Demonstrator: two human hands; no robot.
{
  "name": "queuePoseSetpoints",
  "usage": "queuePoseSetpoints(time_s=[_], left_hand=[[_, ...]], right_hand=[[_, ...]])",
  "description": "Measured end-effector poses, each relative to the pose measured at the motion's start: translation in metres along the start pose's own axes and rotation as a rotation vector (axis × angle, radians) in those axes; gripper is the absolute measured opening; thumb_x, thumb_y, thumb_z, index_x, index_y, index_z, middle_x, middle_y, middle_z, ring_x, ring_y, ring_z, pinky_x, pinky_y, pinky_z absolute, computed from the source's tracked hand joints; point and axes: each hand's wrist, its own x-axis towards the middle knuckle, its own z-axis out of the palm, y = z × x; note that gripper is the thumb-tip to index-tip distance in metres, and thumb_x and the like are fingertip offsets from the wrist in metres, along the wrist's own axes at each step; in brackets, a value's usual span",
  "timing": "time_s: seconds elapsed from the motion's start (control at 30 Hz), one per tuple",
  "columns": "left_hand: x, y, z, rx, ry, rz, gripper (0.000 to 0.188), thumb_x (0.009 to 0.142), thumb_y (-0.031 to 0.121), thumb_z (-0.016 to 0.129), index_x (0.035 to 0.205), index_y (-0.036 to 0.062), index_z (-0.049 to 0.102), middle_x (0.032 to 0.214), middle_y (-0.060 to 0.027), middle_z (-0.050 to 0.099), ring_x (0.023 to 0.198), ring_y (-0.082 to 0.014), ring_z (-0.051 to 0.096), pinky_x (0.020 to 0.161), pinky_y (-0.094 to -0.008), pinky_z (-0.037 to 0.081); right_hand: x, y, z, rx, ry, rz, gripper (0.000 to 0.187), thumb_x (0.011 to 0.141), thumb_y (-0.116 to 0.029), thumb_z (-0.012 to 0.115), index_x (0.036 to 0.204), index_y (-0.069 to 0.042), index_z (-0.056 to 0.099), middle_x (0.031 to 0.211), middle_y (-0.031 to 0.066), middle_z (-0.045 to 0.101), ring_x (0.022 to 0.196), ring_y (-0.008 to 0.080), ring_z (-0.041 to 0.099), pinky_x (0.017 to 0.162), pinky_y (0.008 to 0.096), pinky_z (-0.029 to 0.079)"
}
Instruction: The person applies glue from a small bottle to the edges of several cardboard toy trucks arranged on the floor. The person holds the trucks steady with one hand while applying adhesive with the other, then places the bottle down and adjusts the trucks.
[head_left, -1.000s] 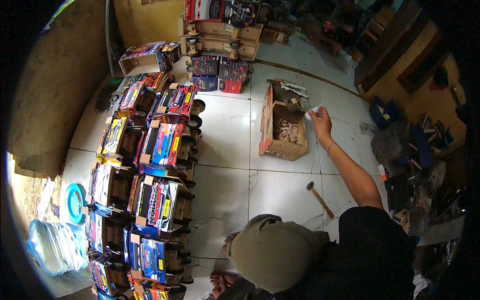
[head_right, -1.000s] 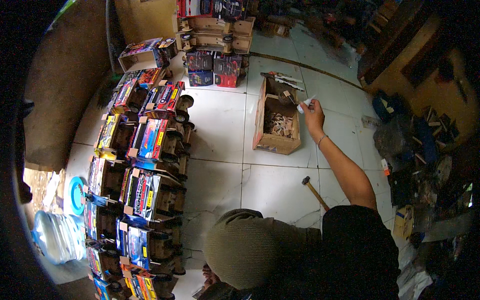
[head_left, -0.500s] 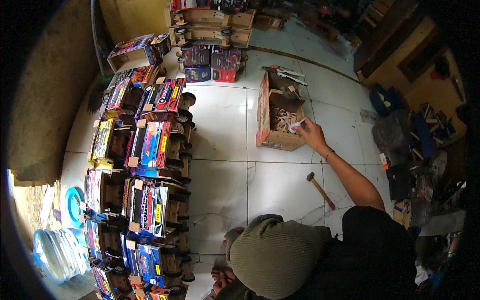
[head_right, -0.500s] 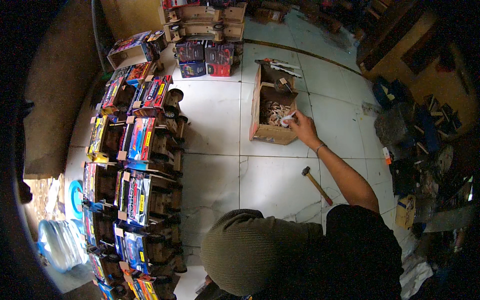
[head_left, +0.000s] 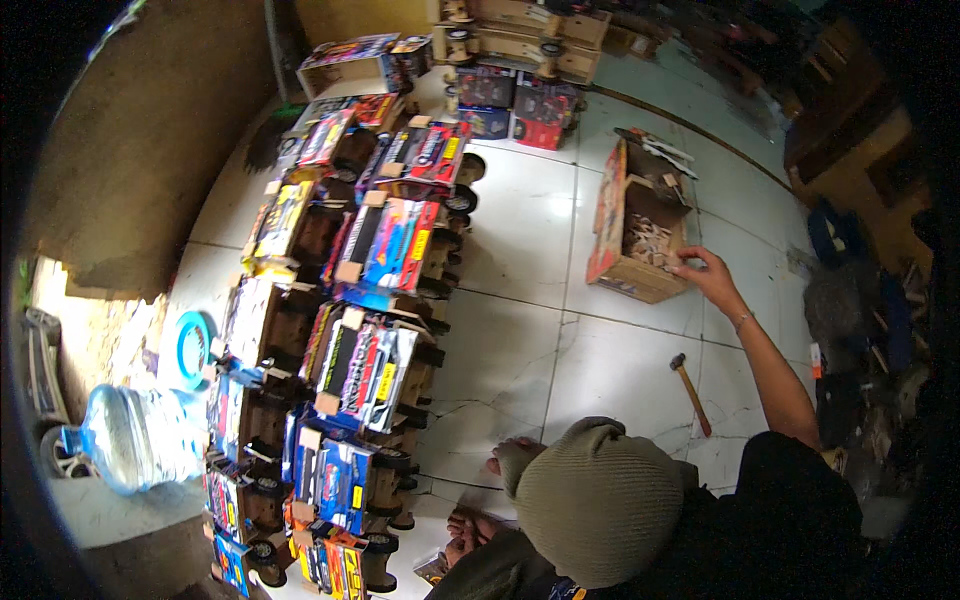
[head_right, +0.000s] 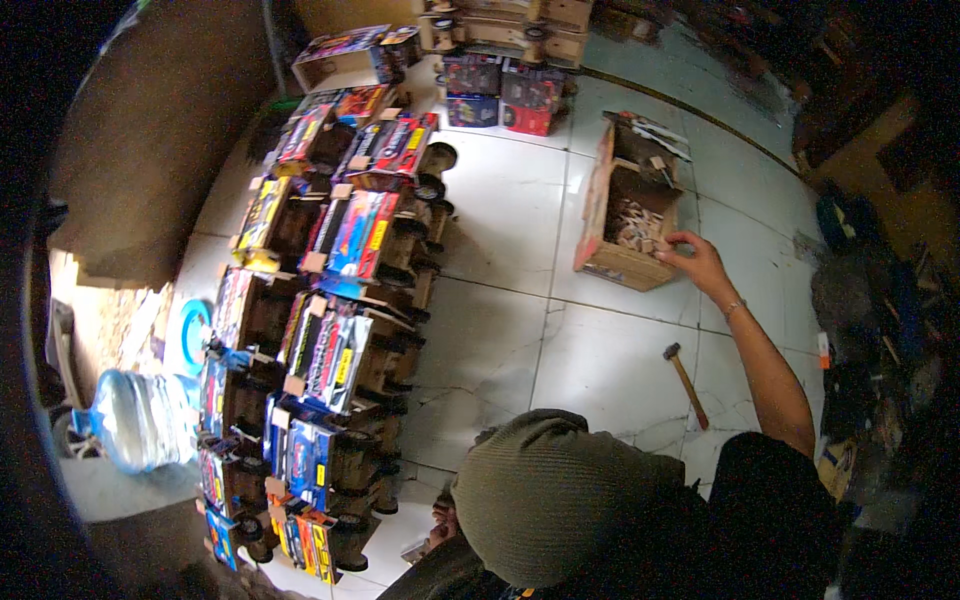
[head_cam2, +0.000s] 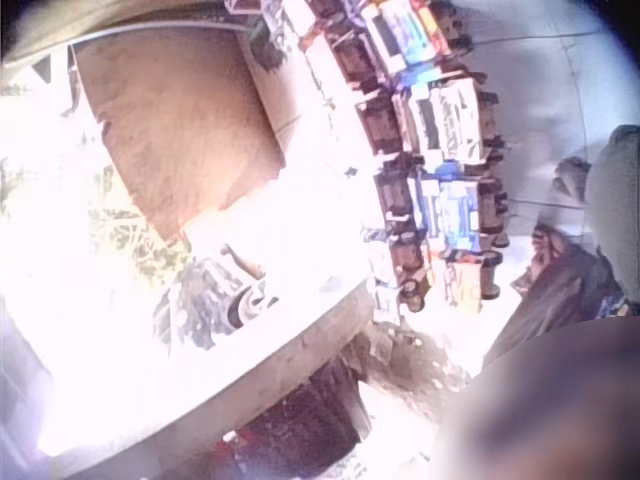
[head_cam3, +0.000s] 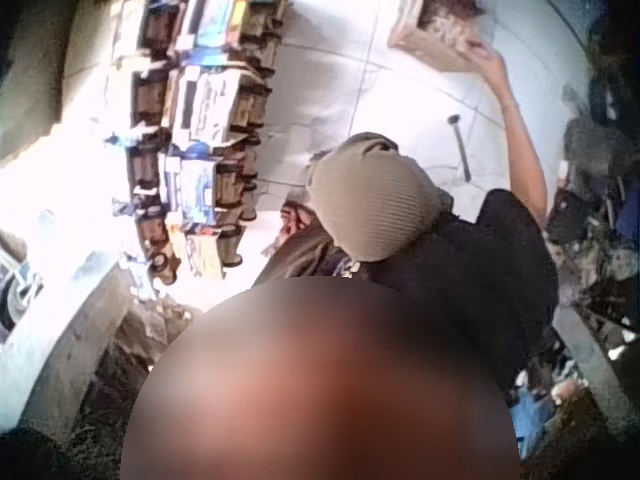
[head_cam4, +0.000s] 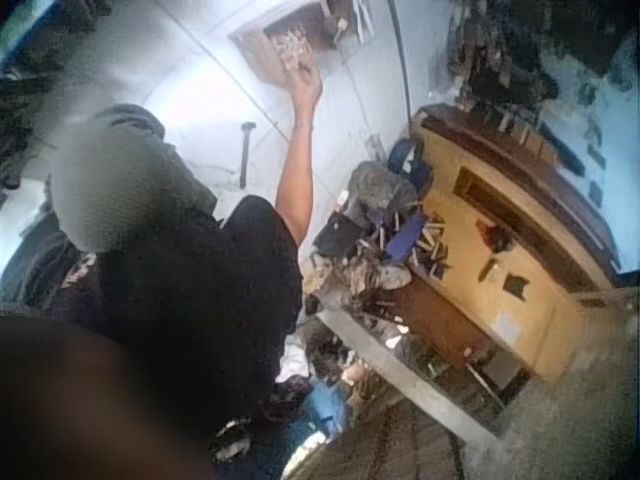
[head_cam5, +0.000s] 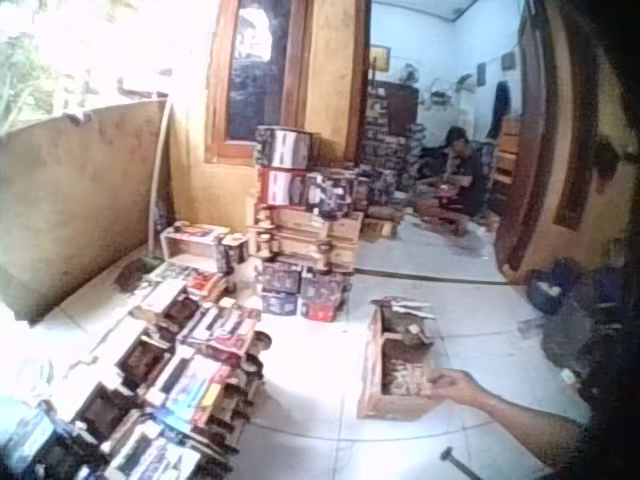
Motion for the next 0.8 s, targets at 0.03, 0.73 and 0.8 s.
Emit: queuePoseSetpoints(time_s=[0.03, 0.73, 0.8], left_hand=[[-0.001, -0.001, 0.0, 0.001, -0.005, -0.005, 0.042, 0.091, 0.045, 0.062, 0.113, 0.0089, 0.067, 0.103, -0.0182, 0.068, 0.092, -0.0323, 0.068, 0.078, -0.0451, 0.054], [0.003, -0.008, 0.058, -0.229, 0.647, 0.195, 0.053, 0.087, 0.05, 0.064, 0.122, 0.0097, 0.058, 0.113, -0.0191, 0.061, 0.095, -0.037, 0.065, 0.076, -0.0485, 0.054], [0.001, -0.011, 0.064, -0.319, 0.616, 0.237, 0.051, 0.085, 0.045, 0.068, 0.122, 0.0115, 0.059, 0.116, -0.0158, 0.058, 0.097, -0.0364, 0.063, 0.082, -0.0471, 0.053]], right_hand=[[-0.001, -0.003, -0.003, 0.09, 0.016, -0.029, 0.037, 0.086, -0.032, 0.078, 0.113, -0.008, 0.069, 0.111, 0.0044, 0.069, 0.103, 0.015, 0.063, 0.088, 0.0311, 0.049], [-0.149, -0.135, 0.207, 0.27, -1.329, -0.258, 0.033, 0.091, -0.024, 0.069, 0.116, -0.004, 0.066, 0.109, 0.0124, 0.07, 0.104, 0.0258, 0.067, 0.088, 0.0385, 0.053], [-0.157, -0.145, 0.218, 0.28, -1.462, -0.237, 0.033, 0.09, -0.024, 0.069, 0.117, -0.005, 0.066, 0.11, 0.0136, 0.069, 0.103, 0.0277, 0.067, 0.088, 0.0395, 0.053]])
